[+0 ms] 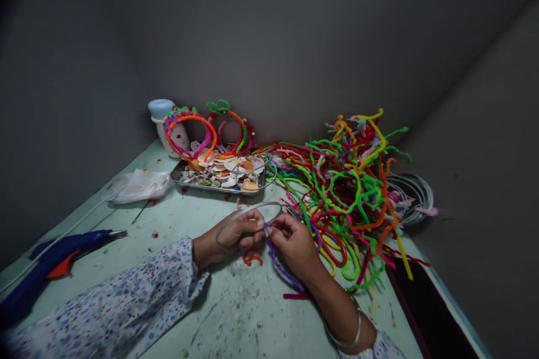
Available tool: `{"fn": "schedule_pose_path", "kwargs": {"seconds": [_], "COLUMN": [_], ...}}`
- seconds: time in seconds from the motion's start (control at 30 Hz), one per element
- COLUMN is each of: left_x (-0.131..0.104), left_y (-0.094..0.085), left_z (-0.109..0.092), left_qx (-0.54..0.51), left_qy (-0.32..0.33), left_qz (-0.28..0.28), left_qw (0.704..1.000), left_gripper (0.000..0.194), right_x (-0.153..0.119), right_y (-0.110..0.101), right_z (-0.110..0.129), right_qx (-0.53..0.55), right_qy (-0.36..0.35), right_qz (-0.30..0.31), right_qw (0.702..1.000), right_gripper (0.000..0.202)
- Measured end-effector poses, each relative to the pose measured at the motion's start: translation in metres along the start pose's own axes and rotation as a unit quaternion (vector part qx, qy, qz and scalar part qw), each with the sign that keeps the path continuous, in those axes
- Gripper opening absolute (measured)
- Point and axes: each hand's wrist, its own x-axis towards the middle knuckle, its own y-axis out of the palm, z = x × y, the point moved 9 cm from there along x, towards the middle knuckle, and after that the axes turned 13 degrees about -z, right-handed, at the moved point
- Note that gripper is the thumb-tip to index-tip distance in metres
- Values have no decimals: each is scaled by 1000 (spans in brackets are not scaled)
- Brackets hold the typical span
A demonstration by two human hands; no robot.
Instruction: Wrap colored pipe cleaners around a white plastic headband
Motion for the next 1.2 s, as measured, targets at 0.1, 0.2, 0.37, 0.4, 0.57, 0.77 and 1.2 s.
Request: {"fn": "schedule_pose_path", "kwargs": {"seconds": [0.1, 0.2, 0.37, 0.4, 0.57, 0.77, 1.2], "left_x": [2, 3, 1, 0, -4, -3, -8], "left_y": [0, 0, 2, 2, 5, 4, 10], "left_z": [1, 2, 3, 3, 2, 2, 1], "left_qx": [-9, -9, -18, -22, -29, -26, -62], "left_qy": [-12, -23, -50, -56, -69, -74, -83], "left_qz": [7, 16, 34, 38, 62, 64, 84], "left_qw": [1000, 1000, 998, 997, 995, 995, 991], "left_gripper": [16, 15, 12, 11, 12, 16, 13], "right_x": [-1, -1, -2, -2, -3, -3, -4], "right_y": [-1, 0, 1, 1, 4, 7, 4], "right_z": [2, 5, 12, 13, 16, 8, 8], "right_qx": [7, 15, 8, 6, 8, 28, 48], "right_qy": [3, 7, -9, -15, -39, -28, -6], "right_qz": [-4, 0, 12, 15, 27, 41, 46], "right_qw": [1000, 1000, 1000, 1000, 999, 998, 998], "right_gripper": [19, 20, 18, 18, 19, 17, 20]}}
